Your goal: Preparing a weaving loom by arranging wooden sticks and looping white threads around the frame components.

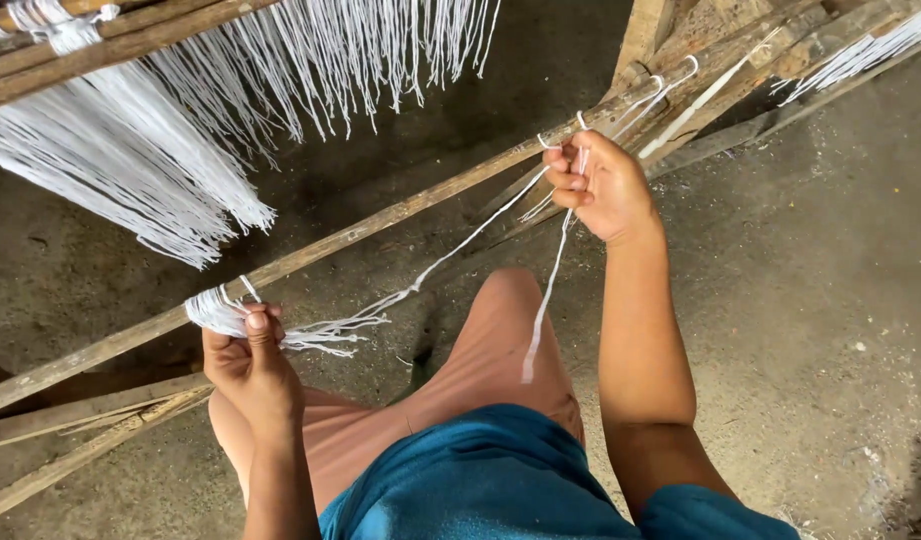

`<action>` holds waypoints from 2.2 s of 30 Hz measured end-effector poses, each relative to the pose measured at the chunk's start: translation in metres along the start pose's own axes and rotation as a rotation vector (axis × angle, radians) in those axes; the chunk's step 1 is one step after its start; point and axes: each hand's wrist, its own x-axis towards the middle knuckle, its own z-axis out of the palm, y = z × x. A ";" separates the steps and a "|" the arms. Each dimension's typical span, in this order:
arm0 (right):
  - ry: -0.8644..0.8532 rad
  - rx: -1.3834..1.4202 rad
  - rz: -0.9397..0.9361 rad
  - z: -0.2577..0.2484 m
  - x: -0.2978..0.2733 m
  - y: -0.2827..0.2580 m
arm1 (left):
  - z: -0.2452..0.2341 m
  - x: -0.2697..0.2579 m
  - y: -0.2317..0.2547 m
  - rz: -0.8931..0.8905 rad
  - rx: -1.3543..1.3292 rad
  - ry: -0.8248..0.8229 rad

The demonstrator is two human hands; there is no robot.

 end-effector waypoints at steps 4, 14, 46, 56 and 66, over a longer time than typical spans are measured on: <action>0.033 0.004 0.000 -0.011 0.008 0.002 | 0.003 -0.002 0.004 0.006 0.004 -0.003; 0.001 0.032 -0.119 -0.015 0.013 0.006 | 0.006 0.000 0.006 0.015 -0.007 0.015; 0.506 -0.714 -0.359 -0.105 0.076 0.363 | 0.013 -0.004 0.019 -0.058 0.032 0.060; -0.498 -0.462 -0.144 0.172 0.001 0.221 | 0.013 -0.008 0.022 0.017 -0.146 -0.045; -0.516 -0.368 -0.361 0.236 -0.020 0.186 | 0.020 -0.008 0.054 0.000 -0.096 0.094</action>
